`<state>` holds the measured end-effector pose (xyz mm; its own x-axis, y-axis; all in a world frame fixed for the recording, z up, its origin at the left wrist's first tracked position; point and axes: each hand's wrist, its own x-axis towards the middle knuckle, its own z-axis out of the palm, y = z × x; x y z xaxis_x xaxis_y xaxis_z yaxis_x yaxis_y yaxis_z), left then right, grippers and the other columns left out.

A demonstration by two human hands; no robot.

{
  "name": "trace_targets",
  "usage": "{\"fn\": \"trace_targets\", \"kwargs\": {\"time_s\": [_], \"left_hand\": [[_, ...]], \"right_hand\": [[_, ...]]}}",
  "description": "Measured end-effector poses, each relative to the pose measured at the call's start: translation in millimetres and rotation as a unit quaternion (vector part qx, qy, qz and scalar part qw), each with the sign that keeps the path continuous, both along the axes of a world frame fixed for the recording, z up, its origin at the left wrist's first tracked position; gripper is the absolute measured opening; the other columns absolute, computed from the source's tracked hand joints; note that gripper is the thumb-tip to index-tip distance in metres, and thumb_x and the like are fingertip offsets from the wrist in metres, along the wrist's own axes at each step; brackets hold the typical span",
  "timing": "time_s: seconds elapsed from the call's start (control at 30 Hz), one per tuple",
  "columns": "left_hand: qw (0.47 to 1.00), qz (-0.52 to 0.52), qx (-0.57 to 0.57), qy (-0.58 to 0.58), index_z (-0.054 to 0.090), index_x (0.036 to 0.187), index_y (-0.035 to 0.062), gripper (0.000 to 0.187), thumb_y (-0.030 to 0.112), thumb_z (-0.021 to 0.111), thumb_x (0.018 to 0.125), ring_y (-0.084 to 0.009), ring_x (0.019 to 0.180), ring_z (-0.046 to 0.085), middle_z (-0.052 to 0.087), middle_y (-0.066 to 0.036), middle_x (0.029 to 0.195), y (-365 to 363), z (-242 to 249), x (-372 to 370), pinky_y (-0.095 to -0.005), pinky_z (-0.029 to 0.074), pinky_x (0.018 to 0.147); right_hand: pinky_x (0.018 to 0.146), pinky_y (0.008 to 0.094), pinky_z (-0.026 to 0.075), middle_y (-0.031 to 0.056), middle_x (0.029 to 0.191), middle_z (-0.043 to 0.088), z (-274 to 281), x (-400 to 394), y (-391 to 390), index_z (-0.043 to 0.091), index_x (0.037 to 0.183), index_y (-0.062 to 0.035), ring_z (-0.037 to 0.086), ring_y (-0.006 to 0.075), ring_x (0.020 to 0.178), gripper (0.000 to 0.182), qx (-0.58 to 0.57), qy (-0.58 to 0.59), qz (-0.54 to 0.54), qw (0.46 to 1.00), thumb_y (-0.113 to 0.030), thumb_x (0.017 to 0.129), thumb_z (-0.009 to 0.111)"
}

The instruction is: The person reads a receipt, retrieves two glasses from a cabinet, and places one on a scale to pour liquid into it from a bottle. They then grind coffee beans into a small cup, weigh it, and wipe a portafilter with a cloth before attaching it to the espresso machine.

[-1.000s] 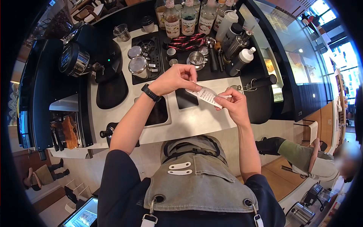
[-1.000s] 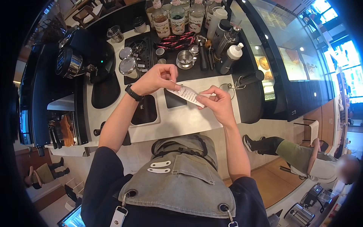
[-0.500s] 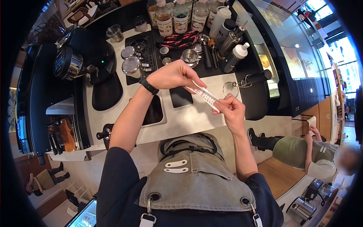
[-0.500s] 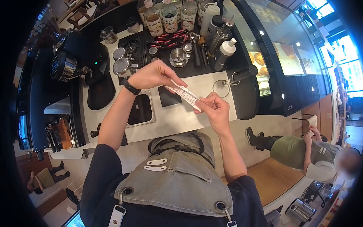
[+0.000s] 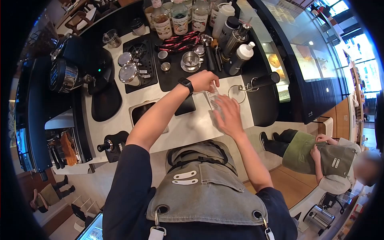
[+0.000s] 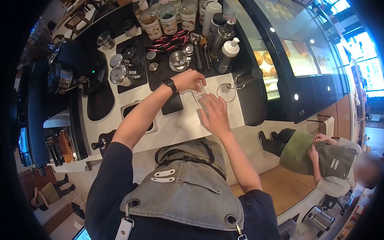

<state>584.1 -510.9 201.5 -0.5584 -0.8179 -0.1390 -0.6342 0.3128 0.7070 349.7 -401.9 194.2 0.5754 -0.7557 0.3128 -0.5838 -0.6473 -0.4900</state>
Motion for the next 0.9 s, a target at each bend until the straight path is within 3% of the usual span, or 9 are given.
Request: {"fn": "trace_targets", "kwargs": {"time_s": [0.13, 0.23, 0.27, 0.47, 0.67, 0.9], "left_hand": [[0.992, 0.101, -0.063, -0.032, 0.071, 0.125, 0.0084, 0.043, 0.019, 0.080, 0.084, -0.0360, 0.106, 0.069, 0.076, -0.010, 0.112, 12, -8, -8, -0.0446, 0.056, 0.095], [0.973, 0.140, -0.157, -0.095, 0.072, 0.123, 0.0080, 0.038, 0.017, 0.077, 0.086, -0.0340, 0.113, 0.066, 0.073, -0.010, 0.119, 22, -23, 3, -0.0448, 0.055, 0.098], [0.969, 0.149, -0.140, -0.138, 0.072, 0.122, 0.0066, 0.035, 0.015, 0.074, 0.088, -0.0324, 0.120, 0.063, 0.070, -0.010, 0.125, 25, -28, 6, -0.0451, 0.055, 0.100], [0.955, 0.168, -0.181, -0.167, 0.072, 0.115, 0.0026, 0.027, 0.020, 0.066, 0.096, -0.0320, 0.112, 0.066, 0.071, -0.011, 0.115, 27, -64, 19, -0.0459, 0.058, 0.092], [0.937, 0.257, -0.187, -0.148, 0.069, 0.099, 0.0018, 0.020, 0.020, 0.060, 0.099, -0.0326, 0.104, 0.067, 0.070, -0.011, 0.108, 29, -60, 11, -0.0471, 0.059, 0.084], [0.941, 0.228, -0.217, -0.128, 0.072, 0.109, 0.0017, 0.023, 0.018, 0.060, 0.100, -0.0328, 0.112, 0.066, 0.070, -0.012, 0.116, 47, -65, 10, -0.0439, 0.057, 0.094]], "right_hand": [[0.117, 0.0563, 0.023, 0.0116, 0.148, 0.057, -40, 2, -10, 0.061, 0.139, -0.0036, 0.046, 0.0274, 0.144, 0.052, -0.020, 0.151, 0.013, 0.988, -0.039, 0.101, 0.060], [0.115, 0.0549, 0.025, 0.0117, 0.148, 0.056, -50, -3, -10, 0.061, 0.138, -0.0034, 0.047, 0.0270, 0.141, 0.050, -0.014, 0.141, 0.001, 0.990, -0.037, 0.101, 0.061], [0.115, 0.0547, 0.025, 0.0117, 0.148, 0.056, -51, -4, -10, 0.062, 0.137, -0.0034, 0.047, 0.0268, 0.140, 0.050, -0.005, 0.136, -0.003, 0.991, -0.037, 0.100, 0.061], [0.114, 0.0542, 0.025, 0.0112, 0.146, 0.056, -50, 3, -21, 0.063, 0.136, -0.0036, 0.047, 0.0258, 0.137, 0.051, -0.006, 0.122, -0.013, 0.992, -0.039, 0.099, 0.063], [0.114, 0.0544, 0.025, 0.0111, 0.145, 0.056, -57, 10, -41, 0.063, 0.136, -0.0033, 0.047, 0.0260, 0.137, 0.051, -0.024, 0.111, -0.004, 0.994, -0.038, 0.098, 0.064], [0.114, 0.0515, 0.029, 0.0128, 0.143, 0.058, -50, 10, -54, 0.063, 0.132, -0.0017, 0.049, 0.0294, 0.135, 0.039, -0.017, 0.023, -0.006, 1.000, -0.023, 0.099, 0.060]]}}
